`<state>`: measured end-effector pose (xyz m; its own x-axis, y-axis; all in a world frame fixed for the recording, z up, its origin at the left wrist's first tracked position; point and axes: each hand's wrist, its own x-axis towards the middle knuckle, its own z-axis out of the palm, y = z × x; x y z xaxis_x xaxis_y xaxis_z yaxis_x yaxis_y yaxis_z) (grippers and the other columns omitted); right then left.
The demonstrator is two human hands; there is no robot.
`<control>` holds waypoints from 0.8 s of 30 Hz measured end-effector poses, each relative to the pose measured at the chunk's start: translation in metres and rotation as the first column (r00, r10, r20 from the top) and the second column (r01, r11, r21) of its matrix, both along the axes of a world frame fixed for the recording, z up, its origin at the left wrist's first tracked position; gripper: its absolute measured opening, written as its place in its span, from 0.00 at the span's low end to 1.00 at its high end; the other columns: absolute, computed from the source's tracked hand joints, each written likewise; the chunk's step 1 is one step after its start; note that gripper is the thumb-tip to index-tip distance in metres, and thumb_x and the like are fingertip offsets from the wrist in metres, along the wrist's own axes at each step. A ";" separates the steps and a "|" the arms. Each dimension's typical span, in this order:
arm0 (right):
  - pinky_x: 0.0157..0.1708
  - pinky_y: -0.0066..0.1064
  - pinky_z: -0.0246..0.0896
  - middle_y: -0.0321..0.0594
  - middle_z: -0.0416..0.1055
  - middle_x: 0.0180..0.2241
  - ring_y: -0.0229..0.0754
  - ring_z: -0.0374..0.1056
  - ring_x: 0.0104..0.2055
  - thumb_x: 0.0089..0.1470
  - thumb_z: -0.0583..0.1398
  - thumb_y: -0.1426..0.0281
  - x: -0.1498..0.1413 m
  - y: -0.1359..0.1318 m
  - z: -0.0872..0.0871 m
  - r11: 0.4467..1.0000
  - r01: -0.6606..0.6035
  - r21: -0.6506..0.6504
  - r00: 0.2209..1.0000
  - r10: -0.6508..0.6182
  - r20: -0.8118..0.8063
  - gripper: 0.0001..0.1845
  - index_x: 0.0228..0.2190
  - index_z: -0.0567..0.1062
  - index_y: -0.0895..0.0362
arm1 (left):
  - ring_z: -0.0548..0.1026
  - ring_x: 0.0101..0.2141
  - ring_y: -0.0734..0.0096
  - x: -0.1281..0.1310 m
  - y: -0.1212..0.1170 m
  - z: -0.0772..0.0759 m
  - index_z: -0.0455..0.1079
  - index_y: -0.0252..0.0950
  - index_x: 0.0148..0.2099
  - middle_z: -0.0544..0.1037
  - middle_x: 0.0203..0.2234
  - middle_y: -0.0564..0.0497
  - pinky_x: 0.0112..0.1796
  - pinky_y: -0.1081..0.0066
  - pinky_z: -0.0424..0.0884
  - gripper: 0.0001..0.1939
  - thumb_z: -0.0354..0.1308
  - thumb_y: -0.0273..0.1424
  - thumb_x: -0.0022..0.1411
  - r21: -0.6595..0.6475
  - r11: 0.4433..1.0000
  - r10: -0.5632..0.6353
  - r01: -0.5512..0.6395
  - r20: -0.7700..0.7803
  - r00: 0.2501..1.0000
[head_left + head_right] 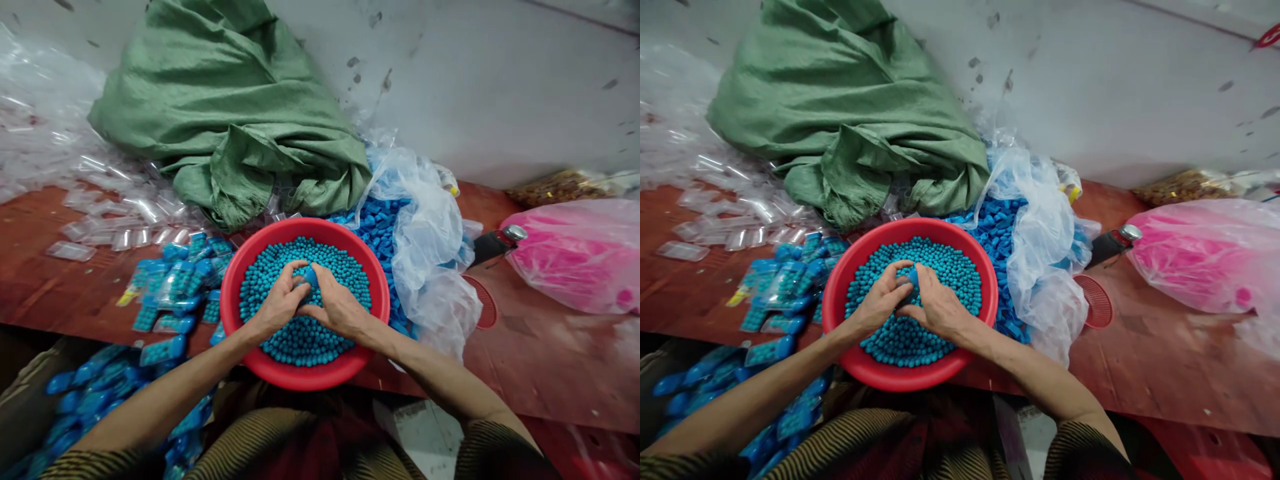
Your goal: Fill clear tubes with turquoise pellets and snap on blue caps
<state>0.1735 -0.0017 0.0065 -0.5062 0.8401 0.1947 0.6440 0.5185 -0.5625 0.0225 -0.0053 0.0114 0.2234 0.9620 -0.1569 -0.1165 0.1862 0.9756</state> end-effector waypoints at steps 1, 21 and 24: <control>0.44 0.47 0.68 0.63 0.59 0.56 0.57 0.65 0.53 0.49 0.63 0.58 -0.002 -0.001 0.000 1.000 0.004 -0.005 1.000 -0.004 0.024 0.46 0.61 0.49 0.63 | 0.68 0.26 0.78 0.000 0.001 0.000 0.60 0.36 0.53 0.69 0.26 0.57 0.30 0.76 0.65 0.22 0.57 0.30 0.55 0.016 1.000 0.002 -0.002 0.010 1.000; 0.23 0.31 0.63 0.53 0.65 0.42 0.46 0.68 0.32 0.48 0.56 0.56 -0.024 0.000 0.008 0.981 -0.001 0.194 0.907 -0.081 0.413 0.42 0.59 0.52 0.62 | 0.64 0.27 0.78 0.001 0.003 -0.005 0.61 0.36 0.37 0.65 0.25 0.58 0.32 0.77 0.63 0.13 0.60 0.36 0.54 0.013 0.999 0.041 -0.042 0.065 0.997; 0.25 0.32 0.65 0.53 0.65 0.43 0.47 0.68 0.34 0.50 0.55 0.56 -0.028 -0.001 0.008 0.985 0.005 0.170 0.901 -0.078 0.427 0.41 0.60 0.51 0.63 | 0.65 0.29 0.76 0.000 0.005 -0.007 0.60 0.37 0.35 0.65 0.26 0.57 0.34 0.76 0.64 0.10 0.57 0.35 0.56 0.060 0.996 0.063 -0.064 0.016 0.998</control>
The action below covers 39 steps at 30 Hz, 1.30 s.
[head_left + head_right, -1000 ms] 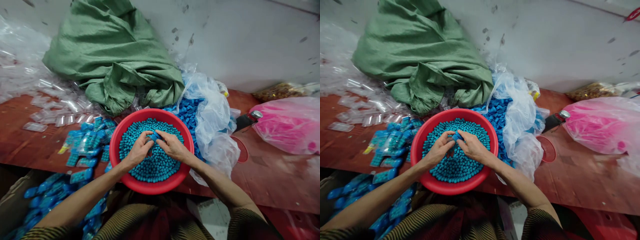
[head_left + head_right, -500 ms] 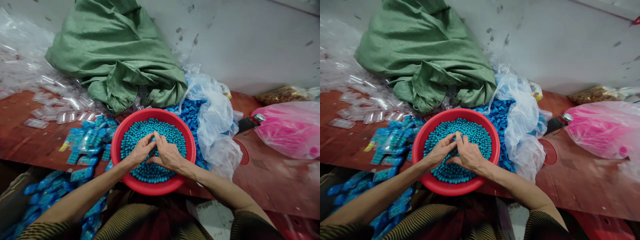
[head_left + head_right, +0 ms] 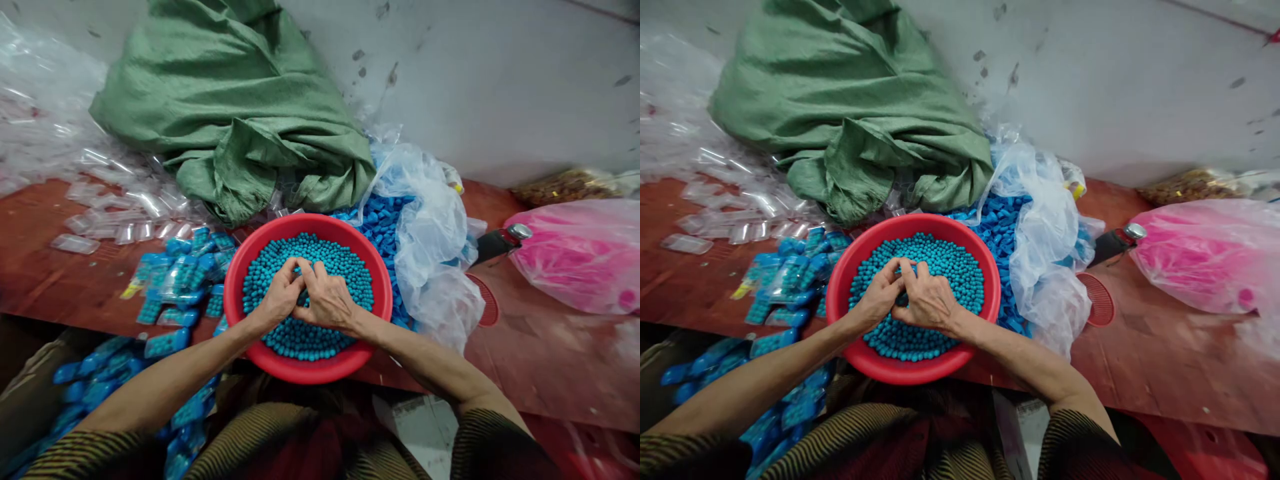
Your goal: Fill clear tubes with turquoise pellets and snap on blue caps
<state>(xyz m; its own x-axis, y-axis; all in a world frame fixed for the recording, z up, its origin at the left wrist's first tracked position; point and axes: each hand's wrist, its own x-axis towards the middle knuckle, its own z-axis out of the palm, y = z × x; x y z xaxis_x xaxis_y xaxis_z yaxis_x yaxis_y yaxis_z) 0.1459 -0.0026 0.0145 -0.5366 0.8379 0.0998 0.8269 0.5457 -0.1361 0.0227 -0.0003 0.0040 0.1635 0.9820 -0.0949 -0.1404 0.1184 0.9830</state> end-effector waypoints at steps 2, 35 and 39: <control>0.27 0.34 0.66 0.53 0.64 0.45 0.47 0.68 0.35 0.50 0.55 0.57 0.000 0.001 -0.001 1.000 -0.002 -0.023 1.000 0.001 -0.018 0.42 0.61 0.49 0.63 | 0.66 0.31 0.75 0.000 0.002 -0.002 0.61 0.36 0.36 0.66 0.28 0.56 0.36 0.74 0.64 0.08 0.55 0.34 0.57 0.050 0.999 0.008 -0.006 -0.046 0.999; 0.40 0.38 0.69 0.46 0.71 0.45 0.41 0.71 0.35 0.57 0.54 0.68 0.017 0.019 -0.021 0.915 -0.312 -0.254 0.848 0.147 -0.509 0.25 0.56 0.60 0.54 | 0.63 0.24 0.78 -0.211 -0.026 -0.016 0.66 0.35 0.38 0.66 0.23 0.57 0.26 0.76 0.59 0.14 0.59 0.31 0.46 0.236 0.726 0.688 -0.646 -0.234 0.687; 0.41 0.41 0.70 0.49 0.68 0.50 0.44 0.72 0.40 0.57 0.55 0.65 -0.005 0.018 -0.005 0.925 -0.337 -0.175 0.843 0.214 -0.494 0.30 0.59 0.55 0.53 | 0.67 0.22 0.77 -0.190 -0.033 0.002 0.65 0.36 0.44 0.69 0.25 0.56 0.25 0.74 0.65 0.21 0.62 0.34 0.47 -0.003 0.805 0.593 -0.593 0.008 0.805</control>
<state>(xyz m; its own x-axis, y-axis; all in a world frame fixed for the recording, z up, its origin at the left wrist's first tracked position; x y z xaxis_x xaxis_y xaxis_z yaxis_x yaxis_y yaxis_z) 0.1411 0.0158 0.0098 -0.6927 0.6919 0.2038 0.4557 0.6388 -0.6199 -0.1671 -0.0337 0.0058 -0.4498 0.8879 -0.0964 -0.1914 0.0096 0.9815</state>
